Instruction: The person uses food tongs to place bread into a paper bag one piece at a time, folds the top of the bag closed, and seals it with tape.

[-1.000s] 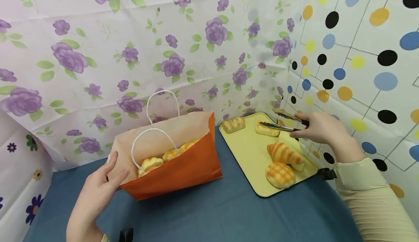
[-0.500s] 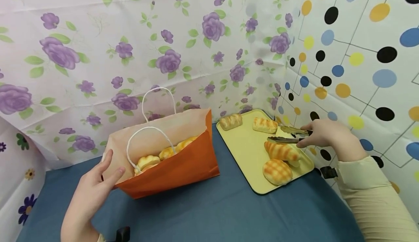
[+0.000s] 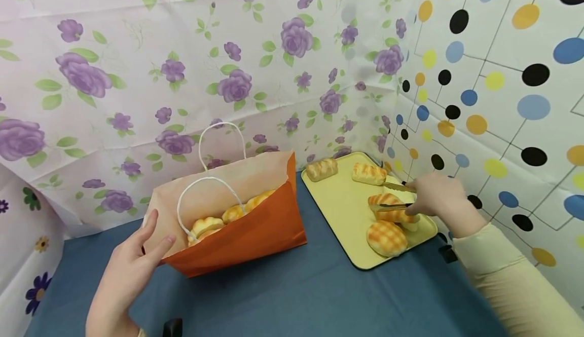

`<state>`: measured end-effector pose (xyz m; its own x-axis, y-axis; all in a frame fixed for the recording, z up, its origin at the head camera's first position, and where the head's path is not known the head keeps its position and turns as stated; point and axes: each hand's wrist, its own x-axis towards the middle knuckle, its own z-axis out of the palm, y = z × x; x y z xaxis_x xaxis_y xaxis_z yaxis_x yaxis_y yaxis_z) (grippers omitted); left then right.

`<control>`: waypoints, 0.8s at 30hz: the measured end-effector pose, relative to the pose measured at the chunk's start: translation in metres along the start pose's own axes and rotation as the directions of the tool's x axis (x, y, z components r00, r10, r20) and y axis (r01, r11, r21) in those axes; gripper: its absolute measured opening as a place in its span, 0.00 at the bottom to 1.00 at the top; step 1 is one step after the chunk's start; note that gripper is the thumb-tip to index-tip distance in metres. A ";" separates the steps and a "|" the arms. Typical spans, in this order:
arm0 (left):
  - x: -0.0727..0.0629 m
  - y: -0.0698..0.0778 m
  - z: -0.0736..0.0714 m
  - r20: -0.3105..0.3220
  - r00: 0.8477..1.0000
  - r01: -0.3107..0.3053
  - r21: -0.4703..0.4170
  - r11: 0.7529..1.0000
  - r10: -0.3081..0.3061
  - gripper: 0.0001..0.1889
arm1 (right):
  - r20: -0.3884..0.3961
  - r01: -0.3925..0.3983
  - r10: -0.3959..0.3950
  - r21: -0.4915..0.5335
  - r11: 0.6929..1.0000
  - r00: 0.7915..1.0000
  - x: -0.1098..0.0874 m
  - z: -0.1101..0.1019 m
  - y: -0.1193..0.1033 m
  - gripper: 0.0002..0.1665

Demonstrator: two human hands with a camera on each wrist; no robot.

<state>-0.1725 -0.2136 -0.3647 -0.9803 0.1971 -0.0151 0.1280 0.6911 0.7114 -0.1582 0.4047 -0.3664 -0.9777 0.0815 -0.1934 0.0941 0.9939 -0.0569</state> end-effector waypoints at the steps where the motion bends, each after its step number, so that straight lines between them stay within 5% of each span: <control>1: 0.000 0.000 0.000 0.000 1.000 -0.001 -0.002 1.000 0.001 0.47 | -0.008 0.004 -0.004 0.000 1.000 1.000 0.000 0.003 -0.002 0.51; 17: -0.004 -0.003 0.003 -0.008 1.000 0.002 -0.013 1.000 -0.002 0.46 | -0.149 0.003 -0.013 -0.063 0.998 0.989 -0.017 0.048 -0.006 0.47; 24: -0.004 -0.003 0.004 -0.034 0.999 -0.026 -0.039 0.999 0.024 0.46 | -0.134 0.001 -0.006 -0.036 0.999 0.991 -0.016 0.052 -0.001 0.48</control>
<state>-0.1684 -0.2137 -0.3691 -0.9814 0.1900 0.0261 0.1470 0.6583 0.7382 -0.1329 0.3980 -0.4139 -0.9946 0.0850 -0.0603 0.0865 0.9960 -0.0221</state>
